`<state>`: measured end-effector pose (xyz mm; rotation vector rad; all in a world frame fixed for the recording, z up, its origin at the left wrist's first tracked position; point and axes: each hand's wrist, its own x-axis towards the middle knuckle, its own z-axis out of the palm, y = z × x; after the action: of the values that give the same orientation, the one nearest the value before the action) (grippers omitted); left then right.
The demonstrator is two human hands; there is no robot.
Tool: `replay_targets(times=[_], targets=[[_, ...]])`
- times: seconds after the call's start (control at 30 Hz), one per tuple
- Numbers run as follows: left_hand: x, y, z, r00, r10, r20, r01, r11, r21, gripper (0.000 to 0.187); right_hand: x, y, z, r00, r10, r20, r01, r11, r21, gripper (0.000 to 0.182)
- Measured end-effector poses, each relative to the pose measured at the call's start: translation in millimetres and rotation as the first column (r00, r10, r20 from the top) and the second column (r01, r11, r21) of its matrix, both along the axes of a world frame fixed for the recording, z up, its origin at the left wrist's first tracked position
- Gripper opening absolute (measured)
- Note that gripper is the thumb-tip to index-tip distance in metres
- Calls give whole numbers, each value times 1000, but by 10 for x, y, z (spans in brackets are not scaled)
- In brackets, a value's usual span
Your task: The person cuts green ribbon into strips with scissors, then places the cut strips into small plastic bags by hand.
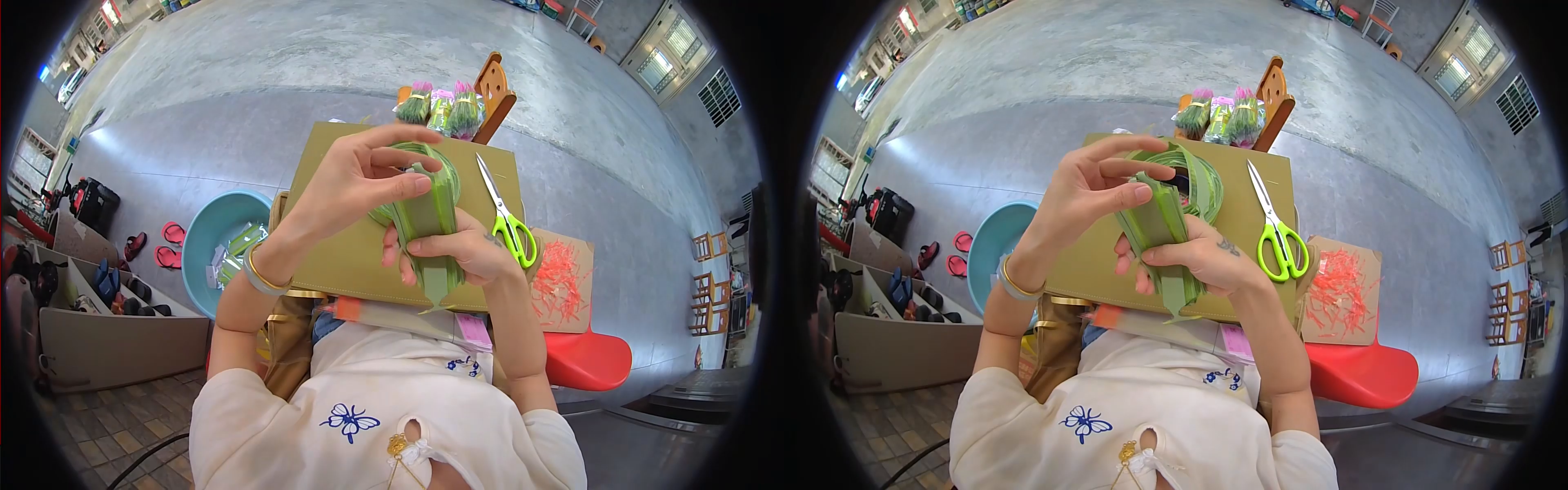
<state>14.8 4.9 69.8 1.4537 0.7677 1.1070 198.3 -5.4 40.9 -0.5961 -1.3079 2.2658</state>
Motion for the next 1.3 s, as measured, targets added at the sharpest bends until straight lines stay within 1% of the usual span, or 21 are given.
replay_targets(times=[0.03, 0.13, 0.23, 0.33, 0.43, 0.53, 0.63, 0.73, 0.83, 0.93, 1.03, 1.07, 1.1, 1.13, 1.17, 1.23, 1.3], targets=[[-16, -1, 0, 999, -8, -53, 9, 1000, 18, 22, 5, 0, -13, 1000, 2, 12, -2, 1000, 14, 27], [-25, -19, -5, 993, 43, -112, -37, 998, 57, 24, 19, -2, -55, 998, 22, -60, -26, 998, -63, 30], [-31, -15, 8, 997, -78, 3, 78, 997, 14, 22, 85, 25, -127, 981, 58, -186, -90, 982, -167, 34], [-95, 29, -27, 991, -119, -56, 122, 992, 38, 21, 108, 21, -181, 955, 108, -278, -167, 965, -200, 36], [-87, 6, -32, 995, -77, -60, 78, 997, 12, 21, 75, 1, -156, 967, 75, -245, -123, 975, -184, 36], [-61, -38, 6, 999, -35, -7, 34, 998, -58, 19, 63, -31, -111, 976, 43, -212, -83, 979, -186, 33], [-14, -109, 99, 999, -34, 40, 40, 984, -172, 16, 54, -56, -42, 1000, -16, -8, 16, 998, -65, 31], [-75, -48, 38, 989, -77, -129, 60, 989, -136, 14, 12, -65, -85, 998, -17, 62, 14, 999, 48, 28], [-84, -50, 43, 975, -57, -212, 36, 994, -103, 13, -19, -104, -63, 989, -77, 125, 62, 991, 120, 26], [-77, -41, -56, 973, -1, -233, 11, 999, 42, 18, -2, -98, -6, 979, -83, 188, 48, 982, 181, 26], [-29, -19, -143, 990, 59, -130, -47, 994, 95, 26, 18, -68, -82, 930, -193, 313, 78, 936, 344, 26], [-53, 13, -168, 985, 71, -155, -69, 997, 18, 29, 24, -55, -172, 882, -369, 294, 105, 762, 639, 28], [-110, 69, -187, 980, 82, -181, -94, 994, -58, 33, 10, -49, -261, 824, -524, 215, 93, 500, 861, 31], [-149, 114, -208, 974, 92, -208, -122, 984, -134, 37, 15, -57, -310, 772, -612, 171, 38, 314, 949, 34], [-164, 154, -233, 973, 42, -225, -96, 966, -239, 39, 9, -70, -334, 702, -704, 104, -27, 120, 992, 37], [-172, 200, -244, 968, -65, -241, -50, 896, -442, 44, -58, -115, -250, 556, -824, 111, -180, 11, 984, 45], [-61, 172, -166, 921, -73, -383, -37, 961, -273, 40, -103, -94, -325, 476, -865, 161, -340, -13, 940, 50]])
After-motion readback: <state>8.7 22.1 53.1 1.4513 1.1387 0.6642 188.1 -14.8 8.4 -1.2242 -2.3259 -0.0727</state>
